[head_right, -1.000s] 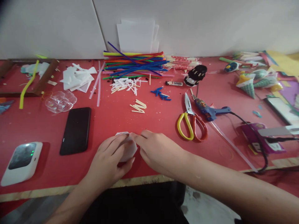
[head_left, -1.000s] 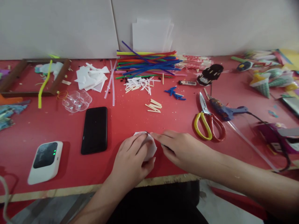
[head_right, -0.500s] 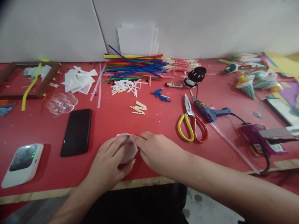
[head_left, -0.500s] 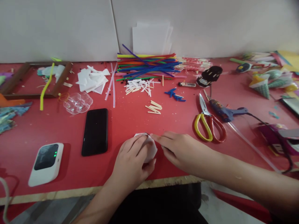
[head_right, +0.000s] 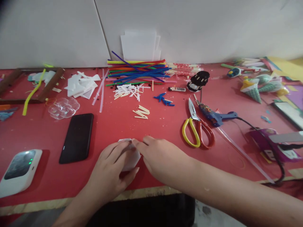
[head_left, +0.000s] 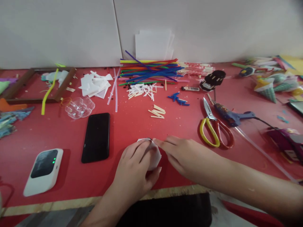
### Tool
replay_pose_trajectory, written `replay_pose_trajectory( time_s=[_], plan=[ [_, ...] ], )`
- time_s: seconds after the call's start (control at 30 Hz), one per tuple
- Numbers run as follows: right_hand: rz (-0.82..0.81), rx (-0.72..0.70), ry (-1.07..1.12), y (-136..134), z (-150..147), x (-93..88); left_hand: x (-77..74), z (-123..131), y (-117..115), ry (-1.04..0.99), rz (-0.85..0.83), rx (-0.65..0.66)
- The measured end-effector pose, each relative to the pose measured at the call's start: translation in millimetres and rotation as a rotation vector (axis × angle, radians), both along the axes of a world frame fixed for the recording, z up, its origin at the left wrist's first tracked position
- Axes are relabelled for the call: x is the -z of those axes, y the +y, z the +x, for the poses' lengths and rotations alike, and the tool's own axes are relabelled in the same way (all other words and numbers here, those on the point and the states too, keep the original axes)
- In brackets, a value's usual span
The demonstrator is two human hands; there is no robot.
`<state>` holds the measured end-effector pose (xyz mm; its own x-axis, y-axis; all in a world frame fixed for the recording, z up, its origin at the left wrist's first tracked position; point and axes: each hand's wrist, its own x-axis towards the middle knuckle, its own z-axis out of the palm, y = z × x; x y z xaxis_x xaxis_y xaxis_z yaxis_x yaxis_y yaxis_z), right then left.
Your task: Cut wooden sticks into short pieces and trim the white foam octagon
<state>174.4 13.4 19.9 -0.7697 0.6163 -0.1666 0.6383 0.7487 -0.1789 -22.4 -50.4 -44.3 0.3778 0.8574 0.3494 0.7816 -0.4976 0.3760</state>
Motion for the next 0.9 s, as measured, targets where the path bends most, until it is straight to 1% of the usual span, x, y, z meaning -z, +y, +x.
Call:
replay_pose_trajectory(
  time_s=[0.13, 0.27, 0.43, 0.5, 0.67, 0.77, 0.9],
  plan=[
    [-0.027, 0.047, -0.013, -1, -1, -1.0, -2.5, 0, -3, 0.026, -0.041, -0.01],
    [-0.04, 0.027, -0.039, -3, -1, -1.7, -3.3, 1, -3, 0.034, -0.048, -0.015],
    [0.045, -0.032, -0.017, -4, 2, 0.4, -4.1, 0, -2, 0.033, -0.027, -0.003],
    [0.066, -0.054, -0.045, -5, 2, 0.2, -5.1, 0, -2, 0.037, -0.043, 0.001],
    [0.005, -0.025, -0.181, -10, -2, -2.1, -5.6, -1, -1, 0.04, -0.043, 0.012],
    [0.06, -0.021, -0.192, -16, -5, -0.1, -4.6, 0, 0, 0.035, -0.026, 0.012],
    [0.161, -0.029, -0.119, -21, -5, 6.1, -4.1, 0, 0, 0.028, -0.027, 0.015]
  ],
)
